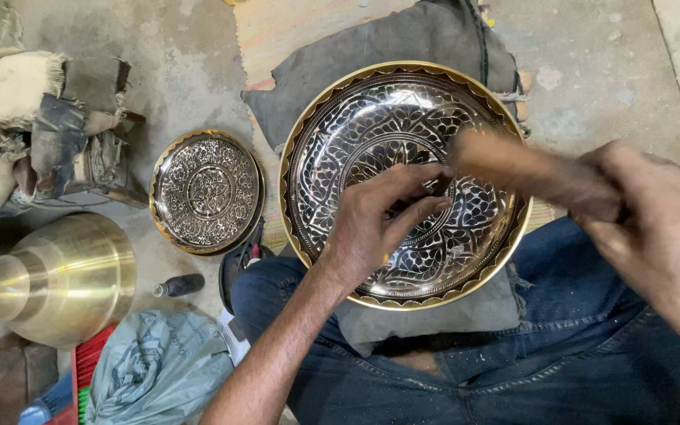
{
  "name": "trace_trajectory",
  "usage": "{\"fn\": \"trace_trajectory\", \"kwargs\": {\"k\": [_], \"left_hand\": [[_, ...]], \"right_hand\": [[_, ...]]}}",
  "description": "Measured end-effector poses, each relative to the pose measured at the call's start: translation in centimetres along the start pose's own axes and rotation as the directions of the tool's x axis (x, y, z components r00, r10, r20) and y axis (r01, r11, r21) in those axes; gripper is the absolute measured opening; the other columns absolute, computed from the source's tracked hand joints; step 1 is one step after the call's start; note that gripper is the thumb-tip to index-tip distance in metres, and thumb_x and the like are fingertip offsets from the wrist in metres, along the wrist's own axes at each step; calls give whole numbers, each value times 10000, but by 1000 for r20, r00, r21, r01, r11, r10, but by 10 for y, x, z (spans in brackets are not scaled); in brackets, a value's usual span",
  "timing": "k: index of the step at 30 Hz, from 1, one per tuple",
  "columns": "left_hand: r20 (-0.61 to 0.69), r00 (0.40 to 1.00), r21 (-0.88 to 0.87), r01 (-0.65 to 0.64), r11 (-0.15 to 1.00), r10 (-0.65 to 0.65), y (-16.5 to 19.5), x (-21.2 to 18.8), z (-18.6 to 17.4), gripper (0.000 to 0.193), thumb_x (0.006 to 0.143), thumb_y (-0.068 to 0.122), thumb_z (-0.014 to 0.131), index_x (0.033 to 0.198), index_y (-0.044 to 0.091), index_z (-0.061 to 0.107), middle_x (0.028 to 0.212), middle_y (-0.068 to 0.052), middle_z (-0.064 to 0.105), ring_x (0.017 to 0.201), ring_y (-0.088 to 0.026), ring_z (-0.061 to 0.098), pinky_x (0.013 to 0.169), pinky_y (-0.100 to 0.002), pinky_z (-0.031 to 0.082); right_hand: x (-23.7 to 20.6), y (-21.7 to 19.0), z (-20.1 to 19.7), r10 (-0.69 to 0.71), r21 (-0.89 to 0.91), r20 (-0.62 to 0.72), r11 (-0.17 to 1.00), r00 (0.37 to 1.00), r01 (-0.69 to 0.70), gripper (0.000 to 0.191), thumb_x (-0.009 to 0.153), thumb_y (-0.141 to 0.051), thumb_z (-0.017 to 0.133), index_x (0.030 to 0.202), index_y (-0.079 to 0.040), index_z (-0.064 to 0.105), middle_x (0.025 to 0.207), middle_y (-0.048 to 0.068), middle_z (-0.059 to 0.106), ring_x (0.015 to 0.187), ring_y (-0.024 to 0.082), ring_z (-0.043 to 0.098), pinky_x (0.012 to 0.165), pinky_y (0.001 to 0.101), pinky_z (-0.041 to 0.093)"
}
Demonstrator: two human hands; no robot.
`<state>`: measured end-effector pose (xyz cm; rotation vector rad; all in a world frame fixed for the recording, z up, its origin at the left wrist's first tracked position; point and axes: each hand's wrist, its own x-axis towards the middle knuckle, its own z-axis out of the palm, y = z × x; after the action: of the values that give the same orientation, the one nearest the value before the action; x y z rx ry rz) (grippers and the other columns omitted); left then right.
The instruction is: The person uses a wooden mallet and a small metal punch to emboss a decorative floral pattern into a brass plate. They repeatedly strike the punch to create indentations, rotating the plate to work on different sections of the design.
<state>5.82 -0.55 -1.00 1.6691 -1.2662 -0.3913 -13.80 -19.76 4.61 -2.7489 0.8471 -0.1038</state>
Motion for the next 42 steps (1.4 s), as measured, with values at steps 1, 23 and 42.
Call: {"fn": "trace_trajectory", "kwargs": {"k": [1, 23, 42], "left_hand": [[-5, 1000, -7, 8, 1000, -8, 1, -1, 0, 324, 991, 192, 714, 1298, 102, 666, 1149, -67, 763, 1007, -155, 785, 837, -291, 701], [4, 1000, 58, -1, 998, 1, 1, 0, -2, 349, 973, 228, 721, 1305, 132, 670, 1077, -49, 770, 895, -127, 766, 738, -276, 679], [38, 999, 58, 10, 998, -12, 4, -2, -4, 368, 956, 218, 723, 1314, 139, 692, 984, -11, 719, 809, -104, 721, 673, -263, 640]], "right_hand": [[0, 0, 0, -9, 133, -39, 991, 999, 14, 289, 881, -63, 760, 1127, -30, 613, 855, 141, 695, 775, 226, 716, 670, 358, 581], [-8, 3, 8, 46, 128, -23, 991, 999, -42, 326, 855, -87, 783, 1120, -16, 607, 867, 158, 708, 734, 256, 728, 648, 380, 585], [-17, -28, -2, 160, 160, -50, 976, 986, -151, 365, 856, -90, 791, 1157, 9, 609, 832, 167, 677, 738, 312, 698, 675, 426, 553]]}}
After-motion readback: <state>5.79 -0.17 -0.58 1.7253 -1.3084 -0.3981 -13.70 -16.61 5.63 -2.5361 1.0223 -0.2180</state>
